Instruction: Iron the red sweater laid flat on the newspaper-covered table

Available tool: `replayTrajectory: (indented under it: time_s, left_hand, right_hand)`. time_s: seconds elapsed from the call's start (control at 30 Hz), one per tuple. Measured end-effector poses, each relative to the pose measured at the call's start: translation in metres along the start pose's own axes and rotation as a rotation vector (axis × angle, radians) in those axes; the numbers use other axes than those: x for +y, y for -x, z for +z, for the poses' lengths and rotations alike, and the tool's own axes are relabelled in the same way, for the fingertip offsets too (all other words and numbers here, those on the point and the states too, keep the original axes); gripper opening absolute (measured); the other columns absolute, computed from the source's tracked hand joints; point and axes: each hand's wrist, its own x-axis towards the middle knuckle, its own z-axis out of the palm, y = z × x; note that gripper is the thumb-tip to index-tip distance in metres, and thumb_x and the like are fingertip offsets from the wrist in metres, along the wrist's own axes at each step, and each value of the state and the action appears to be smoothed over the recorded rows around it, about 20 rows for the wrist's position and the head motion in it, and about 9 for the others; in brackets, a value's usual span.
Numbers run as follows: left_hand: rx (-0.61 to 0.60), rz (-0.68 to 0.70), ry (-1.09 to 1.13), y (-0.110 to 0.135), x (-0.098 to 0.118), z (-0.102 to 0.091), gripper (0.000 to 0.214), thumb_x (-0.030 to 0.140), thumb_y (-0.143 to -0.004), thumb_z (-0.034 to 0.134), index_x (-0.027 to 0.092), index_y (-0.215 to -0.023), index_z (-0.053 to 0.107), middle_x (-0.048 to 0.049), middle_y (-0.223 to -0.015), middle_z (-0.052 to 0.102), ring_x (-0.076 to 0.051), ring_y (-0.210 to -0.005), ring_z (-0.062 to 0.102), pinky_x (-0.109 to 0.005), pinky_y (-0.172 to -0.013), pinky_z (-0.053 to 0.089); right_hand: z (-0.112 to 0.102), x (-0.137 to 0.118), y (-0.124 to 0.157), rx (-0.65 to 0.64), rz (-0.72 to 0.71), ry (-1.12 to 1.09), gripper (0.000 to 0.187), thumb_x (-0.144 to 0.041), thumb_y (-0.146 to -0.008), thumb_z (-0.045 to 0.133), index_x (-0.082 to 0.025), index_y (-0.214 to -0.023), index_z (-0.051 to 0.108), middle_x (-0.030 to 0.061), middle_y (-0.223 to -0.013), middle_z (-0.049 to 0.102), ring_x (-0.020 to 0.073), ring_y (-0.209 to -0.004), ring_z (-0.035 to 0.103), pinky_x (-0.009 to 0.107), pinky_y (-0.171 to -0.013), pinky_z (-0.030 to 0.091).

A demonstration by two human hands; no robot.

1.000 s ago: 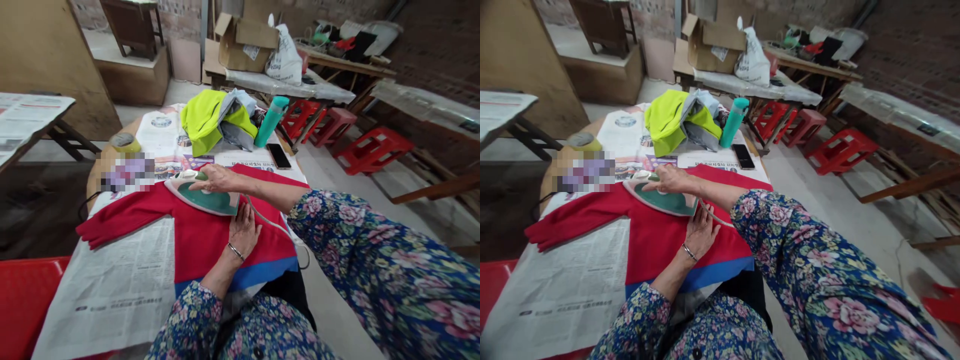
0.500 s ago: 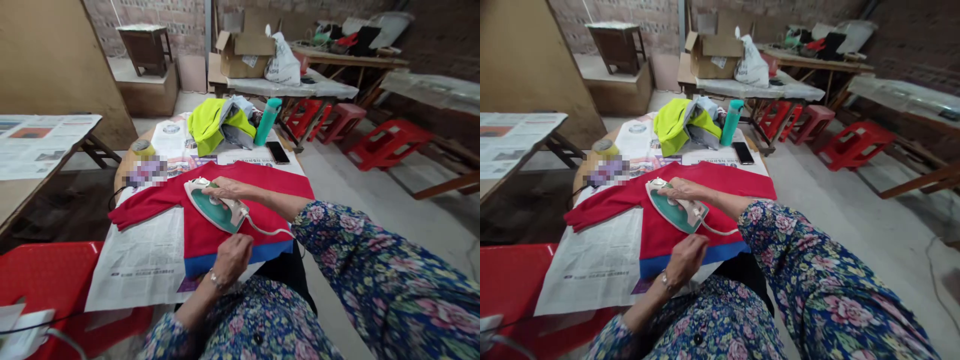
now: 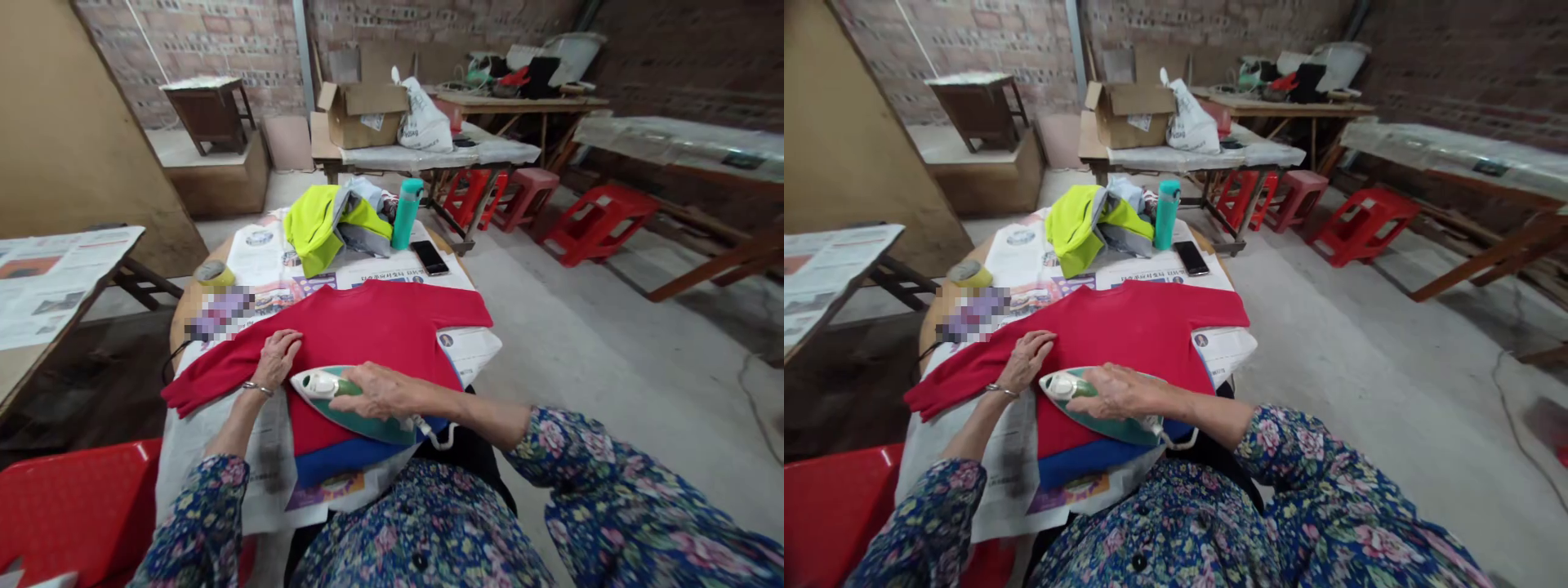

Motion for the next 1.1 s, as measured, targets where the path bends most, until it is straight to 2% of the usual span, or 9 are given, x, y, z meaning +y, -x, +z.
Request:
replayTrajectory:
  time_s: [0.1,0.2,0.27,0.43,0.63,0.73,0.87,1.03,1.1]
  left_hand:
    - [0.016,0.023,-0.216,0.006,-0.003,0.01,0.046,0.035,-0.095,0.054,0.024,-0.134,0.076,-0.0146,-0.148,0.069,-0.034,-0.137,0.06,-0.053,-0.119,0.048]
    - [0.054,0.057,-0.311,0.014,-0.006,0.017,0.05,0.031,-0.099,0.049,0.026,-0.144,0.071,-0.0134,-0.153,0.067,-0.031,-0.143,0.058,-0.053,-0.126,0.042]
    - [0.052,0.052,-0.341,0.016,-0.008,0.019,0.052,0.03,-0.101,0.045,0.023,-0.147,0.069,-0.0137,-0.155,0.066,-0.03,-0.144,0.058,-0.052,-0.128,0.04]
    - [0.06,-0.011,-0.389,0.018,-0.011,0.022,0.061,0.034,-0.104,0.036,0.014,-0.157,0.058,-0.0171,-0.161,0.061,-0.029,-0.148,0.058,-0.049,-0.131,0.037]
    - [0.077,0.001,-0.381,0.023,-0.014,0.024,0.069,0.042,-0.102,0.041,0.007,-0.16,0.052,-0.0224,-0.162,0.059,-0.033,-0.152,0.054,-0.053,-0.132,0.034]
    - [0.089,0.012,-0.359,0.025,-0.014,0.024,0.068,0.042,-0.102,0.043,0.011,-0.161,0.053,-0.0205,-0.162,0.059,-0.034,-0.152,0.054,-0.056,-0.132,0.033]
    - [0.08,0.01,-0.35,0.027,-0.01,0.022,0.066,0.042,-0.103,0.042,0.014,-0.161,0.055,-0.0183,-0.165,0.056,-0.034,-0.153,0.052,-0.056,-0.133,0.031]
    - [0.055,0.025,-0.35,0.027,-0.006,0.017,0.053,0.039,-0.104,0.045,0.032,-0.15,0.069,-0.0101,-0.164,0.059,-0.034,-0.153,0.05,-0.06,-0.132,0.031]
    - [0.059,0.026,-0.348,0.026,-0.005,0.016,0.051,0.038,-0.104,0.046,0.033,-0.148,0.071,-0.0098,-0.164,0.058,-0.035,-0.152,0.05,-0.062,-0.132,0.032]
  right_hand:
    - [0.001,0.0,0.012,0.012,0.044,0.04,0.036,-0.055,-0.096,0.074,-0.022,-0.091,0.064,-0.0007,-0.072,0.065,0.0157,-0.066,0.06,0.025,-0.056,0.035]
    - [-0.009,0.002,0.015,-0.04,0.155,-0.108,0.039,-0.057,-0.101,0.066,-0.022,-0.087,0.061,-0.0032,-0.062,0.059,0.0141,-0.054,0.058,0.024,-0.052,0.036]
    - [-0.02,0.004,0.01,0.0,0.195,-0.203,0.039,-0.055,-0.104,0.063,-0.022,-0.084,0.058,-0.004,-0.059,0.057,0.013,-0.049,0.057,0.024,-0.05,0.038]
    - [-0.054,0.0,-0.024,0.217,0.164,-0.208,0.033,-0.043,-0.106,0.062,-0.023,-0.081,0.053,-0.0054,-0.057,0.055,0.0119,-0.047,0.056,0.023,-0.05,0.04]
    - [-0.092,-0.004,-0.077,0.243,0.11,0.021,0.035,-0.044,-0.105,0.067,-0.022,-0.081,0.055,-0.0044,-0.06,0.056,0.0121,-0.055,0.055,0.024,-0.056,0.036]
    - [-0.108,0.009,-0.092,0.253,0.14,0.061,0.033,-0.045,-0.105,0.065,-0.021,-0.084,0.058,-0.0027,-0.065,0.06,0.0128,-0.057,0.056,0.025,-0.058,0.037]
    - [-0.131,0.039,-0.093,0.336,0.186,0.077,0.037,-0.045,-0.107,0.061,-0.021,-0.079,0.058,-0.0003,-0.063,0.06,0.0154,-0.059,0.058,0.027,-0.062,0.04]
    - [-0.152,0.079,-0.067,0.491,0.295,0.014,0.04,-0.046,-0.106,0.059,-0.022,-0.075,0.059,0.0021,-0.059,0.06,0.0206,-0.065,0.062,0.031,-0.066,0.045]
    - [-0.155,0.09,-0.047,0.529,0.36,0.016,0.043,-0.046,-0.107,0.058,-0.022,-0.071,0.057,0.0026,-0.055,0.057,0.0214,-0.064,0.062,0.031,-0.066,0.046]
